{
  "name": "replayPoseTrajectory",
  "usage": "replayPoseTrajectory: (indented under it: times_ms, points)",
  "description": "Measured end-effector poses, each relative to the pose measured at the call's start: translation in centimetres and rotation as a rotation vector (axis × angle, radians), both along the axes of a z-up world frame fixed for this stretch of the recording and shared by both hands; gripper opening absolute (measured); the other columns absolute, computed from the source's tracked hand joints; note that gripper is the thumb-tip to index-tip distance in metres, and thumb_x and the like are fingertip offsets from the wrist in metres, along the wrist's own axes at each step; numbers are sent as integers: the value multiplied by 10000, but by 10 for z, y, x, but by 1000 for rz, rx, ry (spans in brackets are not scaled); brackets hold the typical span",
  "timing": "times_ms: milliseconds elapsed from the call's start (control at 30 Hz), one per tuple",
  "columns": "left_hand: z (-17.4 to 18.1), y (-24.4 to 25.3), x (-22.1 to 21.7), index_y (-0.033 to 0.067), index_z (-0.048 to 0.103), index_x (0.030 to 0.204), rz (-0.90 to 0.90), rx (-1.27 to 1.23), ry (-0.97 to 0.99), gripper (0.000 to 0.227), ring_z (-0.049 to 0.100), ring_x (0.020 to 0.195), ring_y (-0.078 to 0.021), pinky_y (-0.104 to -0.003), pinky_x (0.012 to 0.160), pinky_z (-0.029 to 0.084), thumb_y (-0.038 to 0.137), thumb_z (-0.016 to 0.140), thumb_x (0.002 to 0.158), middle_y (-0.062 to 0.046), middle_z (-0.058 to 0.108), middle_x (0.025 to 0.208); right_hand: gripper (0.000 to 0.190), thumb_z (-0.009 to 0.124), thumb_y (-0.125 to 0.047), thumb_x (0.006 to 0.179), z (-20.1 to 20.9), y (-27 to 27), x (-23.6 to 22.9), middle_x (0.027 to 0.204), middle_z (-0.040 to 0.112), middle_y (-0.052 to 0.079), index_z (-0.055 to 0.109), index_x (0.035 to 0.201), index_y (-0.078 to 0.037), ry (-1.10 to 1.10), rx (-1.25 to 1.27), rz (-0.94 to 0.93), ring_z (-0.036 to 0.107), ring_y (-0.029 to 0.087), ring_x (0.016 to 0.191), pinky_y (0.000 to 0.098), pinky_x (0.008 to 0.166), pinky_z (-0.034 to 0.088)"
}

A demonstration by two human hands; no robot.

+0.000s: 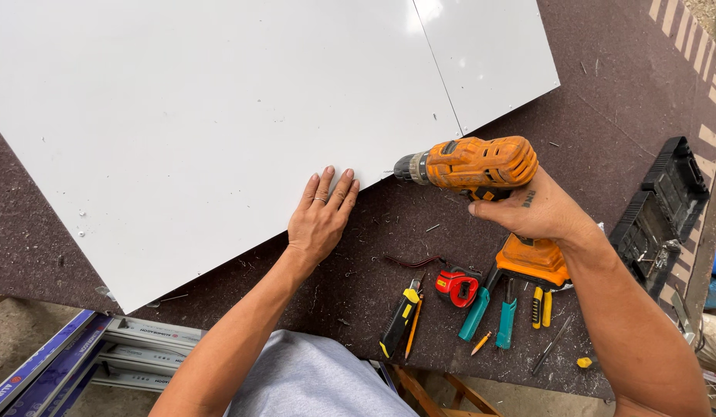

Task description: The person uses a power drill to drive screws into the edges of two white rectangular panels resting on a workbench. They then use a manual crimping tool to secure metal fasteners along the panel seams and edges. The person repeatedly repositions the panels to access different attachment points.

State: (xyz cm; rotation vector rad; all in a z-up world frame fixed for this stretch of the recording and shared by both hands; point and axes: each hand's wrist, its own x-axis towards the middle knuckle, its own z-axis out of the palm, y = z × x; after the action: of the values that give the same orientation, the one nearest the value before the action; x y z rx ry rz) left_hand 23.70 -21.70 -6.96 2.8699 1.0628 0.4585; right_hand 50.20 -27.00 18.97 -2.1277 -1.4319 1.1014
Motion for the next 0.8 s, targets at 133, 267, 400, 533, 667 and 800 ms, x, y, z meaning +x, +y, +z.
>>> replayPoseTrajectory:
  times_ms: [133,267,400,533,667,800]
  points:
    - [-1,0,1,211,449,1547,-2,-4,-15,523,323,1514,-290,-454,1279,169,208,462,1024,-29,414,1621,629,787,-17,739,0,3,-1,1220,679,83,570,1328,-55,6,-29,11,645,184,1172,369,973,561]
    - [-3,0,1,209,442,1555,0,-15,-15,528,325,1511,-291,-455,1278,172,200,456,1028,-35,403,1627,639,803,-29,729,-1,4,-1,1204,682,85,571,1323,-54,-10,-48,31,649,181,1153,361,954,568]
    - [-1,0,1,211,434,1557,0,-11,1,536,327,1512,-291,-454,1275,180,194,448,1022,-33,392,1631,626,809,-41,729,-1,5,-2,1175,704,73,583,1313,-58,-25,-53,46,670,162,1096,354,897,589]
    - [1,0,1,201,441,1548,-3,-35,-7,528,335,1505,-299,-461,1268,188,205,446,1020,-38,395,1627,600,809,-69,738,-1,13,-4,1113,733,50,589,1296,-72,-100,-121,68,696,121,1020,326,844,605]
    - [1,-1,0,197,456,1552,6,5,8,522,346,1504,-300,-459,1273,193,218,452,1030,-42,409,1627,528,808,-81,742,2,24,-3,1049,748,47,645,1244,-88,-198,-190,126,694,132,943,313,835,586]
    - [1,0,1,191,479,1532,3,-6,-28,510,358,1498,-310,-465,1268,200,243,460,1025,-49,420,1617,500,783,-83,747,3,28,-8,1007,741,47,630,1224,-80,-163,-128,237,696,136,937,307,832,588]
